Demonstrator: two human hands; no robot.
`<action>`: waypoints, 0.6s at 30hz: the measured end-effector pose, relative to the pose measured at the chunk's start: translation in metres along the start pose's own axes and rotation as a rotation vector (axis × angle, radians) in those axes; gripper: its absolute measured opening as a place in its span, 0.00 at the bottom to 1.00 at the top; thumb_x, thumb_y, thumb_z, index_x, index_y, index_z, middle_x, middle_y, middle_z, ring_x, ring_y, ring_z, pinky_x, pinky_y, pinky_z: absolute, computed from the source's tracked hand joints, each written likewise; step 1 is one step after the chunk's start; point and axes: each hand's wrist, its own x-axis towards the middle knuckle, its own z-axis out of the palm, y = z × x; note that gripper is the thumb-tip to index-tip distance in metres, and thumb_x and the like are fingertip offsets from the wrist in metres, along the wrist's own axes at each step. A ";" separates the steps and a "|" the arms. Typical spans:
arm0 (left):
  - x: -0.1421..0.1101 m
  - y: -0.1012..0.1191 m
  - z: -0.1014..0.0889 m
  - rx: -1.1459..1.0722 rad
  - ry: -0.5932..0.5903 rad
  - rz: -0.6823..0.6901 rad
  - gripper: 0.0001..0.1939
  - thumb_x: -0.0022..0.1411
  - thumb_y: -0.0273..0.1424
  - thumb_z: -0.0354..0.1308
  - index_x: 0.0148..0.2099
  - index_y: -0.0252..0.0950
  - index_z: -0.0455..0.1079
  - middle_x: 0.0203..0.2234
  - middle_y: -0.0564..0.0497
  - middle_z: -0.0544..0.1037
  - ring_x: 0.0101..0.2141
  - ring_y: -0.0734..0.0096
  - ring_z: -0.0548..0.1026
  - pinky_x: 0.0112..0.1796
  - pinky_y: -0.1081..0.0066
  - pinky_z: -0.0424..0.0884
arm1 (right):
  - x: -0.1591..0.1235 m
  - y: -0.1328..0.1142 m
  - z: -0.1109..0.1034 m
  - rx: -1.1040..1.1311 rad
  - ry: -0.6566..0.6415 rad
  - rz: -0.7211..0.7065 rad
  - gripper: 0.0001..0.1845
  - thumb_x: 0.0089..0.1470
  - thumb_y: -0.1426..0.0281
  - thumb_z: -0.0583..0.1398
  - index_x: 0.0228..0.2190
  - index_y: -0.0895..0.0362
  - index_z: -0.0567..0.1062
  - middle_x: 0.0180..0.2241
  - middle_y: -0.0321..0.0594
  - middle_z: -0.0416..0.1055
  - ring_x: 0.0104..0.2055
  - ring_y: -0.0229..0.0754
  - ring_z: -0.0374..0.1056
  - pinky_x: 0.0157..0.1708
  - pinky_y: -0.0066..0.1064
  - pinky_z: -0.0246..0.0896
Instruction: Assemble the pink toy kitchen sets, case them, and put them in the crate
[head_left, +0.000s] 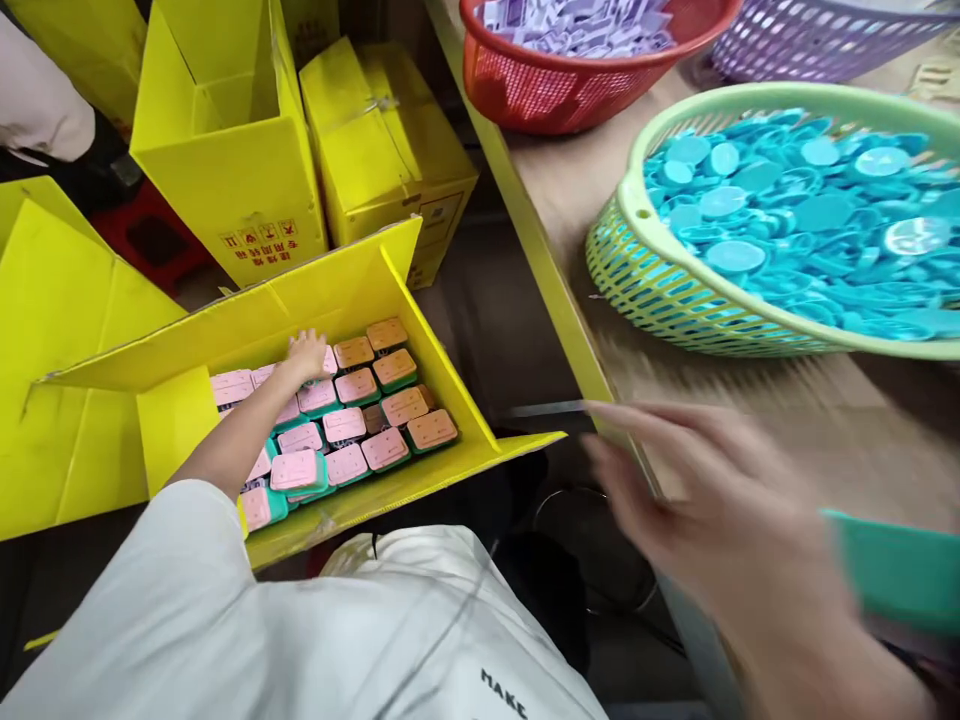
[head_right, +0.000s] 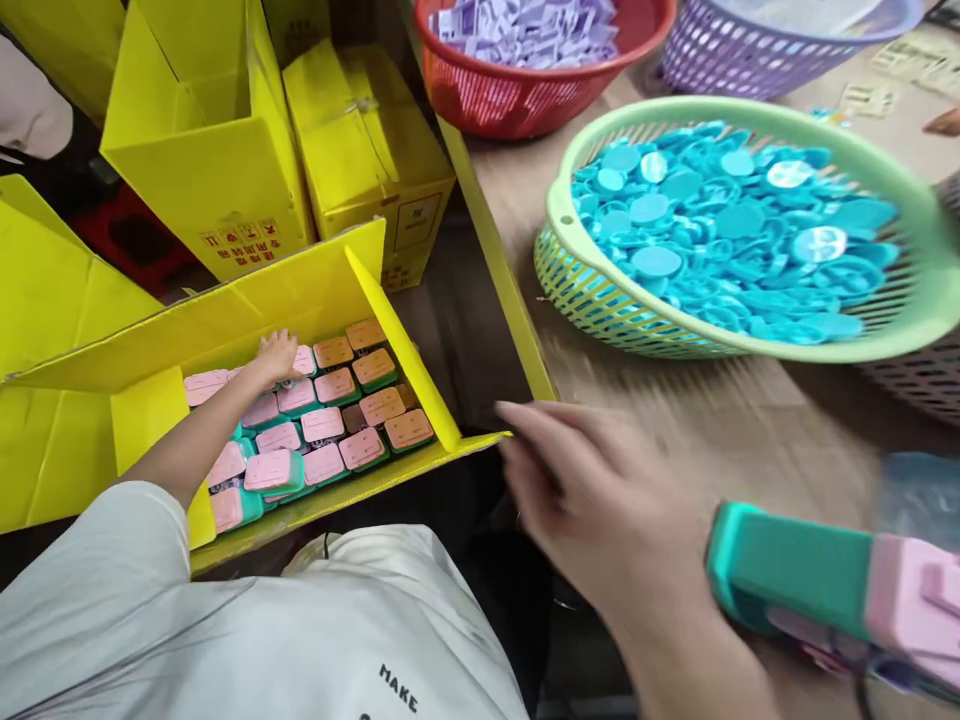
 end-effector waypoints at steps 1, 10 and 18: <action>0.006 -0.009 0.020 0.006 0.000 -0.036 0.47 0.49 0.33 0.72 0.67 0.22 0.57 0.61 0.22 0.63 0.60 0.32 0.62 0.58 0.45 0.58 | 0.012 -0.009 0.018 -0.017 -0.054 -0.061 0.12 0.62 0.71 0.59 0.48 0.52 0.74 0.42 0.44 0.74 0.41 0.44 0.70 0.41 0.36 0.68; 0.022 -0.028 0.062 -0.112 0.113 0.025 0.47 0.54 0.37 0.65 0.69 0.24 0.50 0.62 0.30 0.66 0.61 0.44 0.64 0.62 0.54 0.54 | 0.111 -0.054 0.193 -0.096 -0.686 -0.165 0.28 0.57 0.72 0.62 0.58 0.57 0.67 0.59 0.55 0.64 0.61 0.58 0.57 0.52 0.46 0.64; -0.028 -0.065 0.030 -0.632 0.092 0.434 0.55 0.52 0.47 0.65 0.74 0.37 0.42 0.65 0.40 0.62 0.63 0.49 0.63 0.62 0.55 0.61 | 0.108 -0.043 0.211 0.128 -0.690 -0.073 0.50 0.44 0.65 0.71 0.65 0.54 0.58 0.51 0.52 0.64 0.52 0.55 0.65 0.50 0.46 0.68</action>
